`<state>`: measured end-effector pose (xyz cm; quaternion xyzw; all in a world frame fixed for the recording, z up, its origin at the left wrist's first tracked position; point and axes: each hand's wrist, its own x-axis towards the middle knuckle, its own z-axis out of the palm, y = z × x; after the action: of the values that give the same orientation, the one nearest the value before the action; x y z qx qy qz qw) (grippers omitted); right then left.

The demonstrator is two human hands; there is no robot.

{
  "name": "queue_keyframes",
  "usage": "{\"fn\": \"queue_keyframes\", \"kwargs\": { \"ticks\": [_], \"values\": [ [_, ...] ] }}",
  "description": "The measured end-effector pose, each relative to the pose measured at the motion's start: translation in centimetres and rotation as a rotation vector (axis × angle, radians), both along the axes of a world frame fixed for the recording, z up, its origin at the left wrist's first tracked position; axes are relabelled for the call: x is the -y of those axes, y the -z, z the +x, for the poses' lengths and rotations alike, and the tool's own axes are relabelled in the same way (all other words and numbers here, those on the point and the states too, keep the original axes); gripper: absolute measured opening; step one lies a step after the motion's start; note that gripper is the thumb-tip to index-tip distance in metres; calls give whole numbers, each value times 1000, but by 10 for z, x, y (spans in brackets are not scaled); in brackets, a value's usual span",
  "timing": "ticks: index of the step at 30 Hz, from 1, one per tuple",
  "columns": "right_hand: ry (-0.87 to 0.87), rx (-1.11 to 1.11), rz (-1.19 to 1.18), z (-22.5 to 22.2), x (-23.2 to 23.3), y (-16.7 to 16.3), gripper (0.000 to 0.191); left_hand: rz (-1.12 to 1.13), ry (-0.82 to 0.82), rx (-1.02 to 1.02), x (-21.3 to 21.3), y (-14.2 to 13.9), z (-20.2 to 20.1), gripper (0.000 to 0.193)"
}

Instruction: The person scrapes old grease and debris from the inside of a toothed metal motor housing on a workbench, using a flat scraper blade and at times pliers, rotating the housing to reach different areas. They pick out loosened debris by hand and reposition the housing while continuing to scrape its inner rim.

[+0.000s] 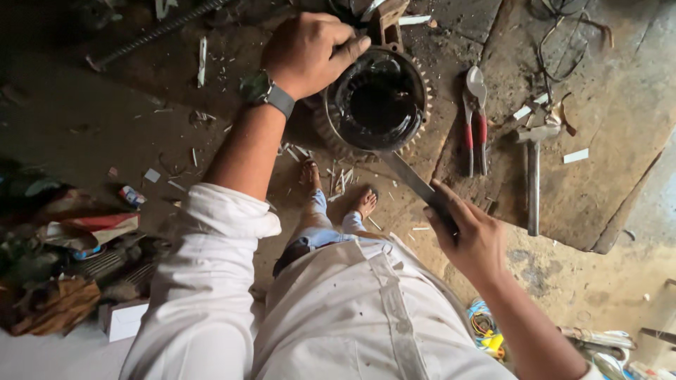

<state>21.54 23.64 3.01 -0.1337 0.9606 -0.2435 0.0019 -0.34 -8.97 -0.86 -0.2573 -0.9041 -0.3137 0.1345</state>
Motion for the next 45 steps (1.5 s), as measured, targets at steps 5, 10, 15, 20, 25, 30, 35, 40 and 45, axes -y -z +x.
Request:
{"fn": "queue_keyframes", "kwargs": {
  "ticks": [5,10,15,20,25,30,35,40,45],
  "values": [
    [-70,-60,181,-21,12,-39,37,-2,14,-1,1,-3,1,44],
    [-166,-122,207,-59,1,-17,27,27,19,-70,-1,1,2,37],
    [-136,108,-55,-68,-20,25,22,25,4,-65,-3,6,5,38],
    [1,150,-632,-53,11,99,16,61,20,-54,-1,0,1,34],
    [8,258,-520,-52,10,105,23,36,19,-56,-2,-1,4,39],
    [1,-47,218,-31,15,5,33,30,-9,-43,-2,-1,6,39],
    [-112,100,429,-53,19,-40,45,-16,-30,-40,-1,-5,5,42],
    [-277,-128,165,-84,-11,10,36,-20,-14,-52,-3,-5,4,39],
    [-199,-50,-136,-80,3,76,38,-23,-26,-27,-6,-3,1,36]
  ]
}}
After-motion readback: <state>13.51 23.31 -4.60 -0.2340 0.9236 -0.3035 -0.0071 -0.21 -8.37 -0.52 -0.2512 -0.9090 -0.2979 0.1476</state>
